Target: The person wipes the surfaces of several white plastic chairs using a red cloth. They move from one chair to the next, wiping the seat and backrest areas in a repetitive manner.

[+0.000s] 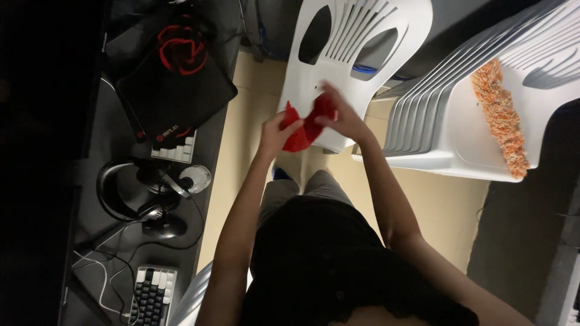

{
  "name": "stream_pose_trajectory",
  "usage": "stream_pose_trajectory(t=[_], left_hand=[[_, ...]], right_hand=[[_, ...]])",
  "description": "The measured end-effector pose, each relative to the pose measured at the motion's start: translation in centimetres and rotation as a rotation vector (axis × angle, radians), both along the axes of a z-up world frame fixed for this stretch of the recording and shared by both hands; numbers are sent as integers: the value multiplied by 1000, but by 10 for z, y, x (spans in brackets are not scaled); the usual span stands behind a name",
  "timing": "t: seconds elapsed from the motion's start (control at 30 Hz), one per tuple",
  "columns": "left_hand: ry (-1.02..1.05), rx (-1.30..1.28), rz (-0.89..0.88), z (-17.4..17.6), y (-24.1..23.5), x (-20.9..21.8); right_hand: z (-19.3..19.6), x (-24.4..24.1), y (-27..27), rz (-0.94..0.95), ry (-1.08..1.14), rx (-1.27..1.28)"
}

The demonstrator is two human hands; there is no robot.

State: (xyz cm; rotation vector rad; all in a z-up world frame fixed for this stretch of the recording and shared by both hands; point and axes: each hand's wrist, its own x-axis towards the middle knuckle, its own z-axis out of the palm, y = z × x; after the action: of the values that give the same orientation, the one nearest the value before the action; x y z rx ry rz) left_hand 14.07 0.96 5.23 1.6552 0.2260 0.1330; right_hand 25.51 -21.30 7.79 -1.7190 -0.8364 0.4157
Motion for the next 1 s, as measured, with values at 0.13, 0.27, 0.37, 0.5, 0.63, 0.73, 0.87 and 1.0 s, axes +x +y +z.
stream_pose_trajectory(t=[0.13,0.27,0.37,0.5,0.63,0.73,0.87,1.0], left_hand=[[80,295,-172,85,-4,11],[105,476,-306,113,3,14],[98,436,-367,126,15,12],[72,325,-468,85,40,11],[103,216,-464,93,33,15],[58,202,-388,125,21,18],[-17,319,-276,132,28,21],[-16,334,-273,140,40,21]], right_hand=[[51,4,21,338,75,114],[44,16,29,464,180,28],[-9,33,25,350,333,-40],[8,42,16,252,356,2],[91,9,45,480,-69,87],[90,-7,59,471,-200,88],[57,-1,56,188,-156,-77],[74,9,41,184,-176,-75]])
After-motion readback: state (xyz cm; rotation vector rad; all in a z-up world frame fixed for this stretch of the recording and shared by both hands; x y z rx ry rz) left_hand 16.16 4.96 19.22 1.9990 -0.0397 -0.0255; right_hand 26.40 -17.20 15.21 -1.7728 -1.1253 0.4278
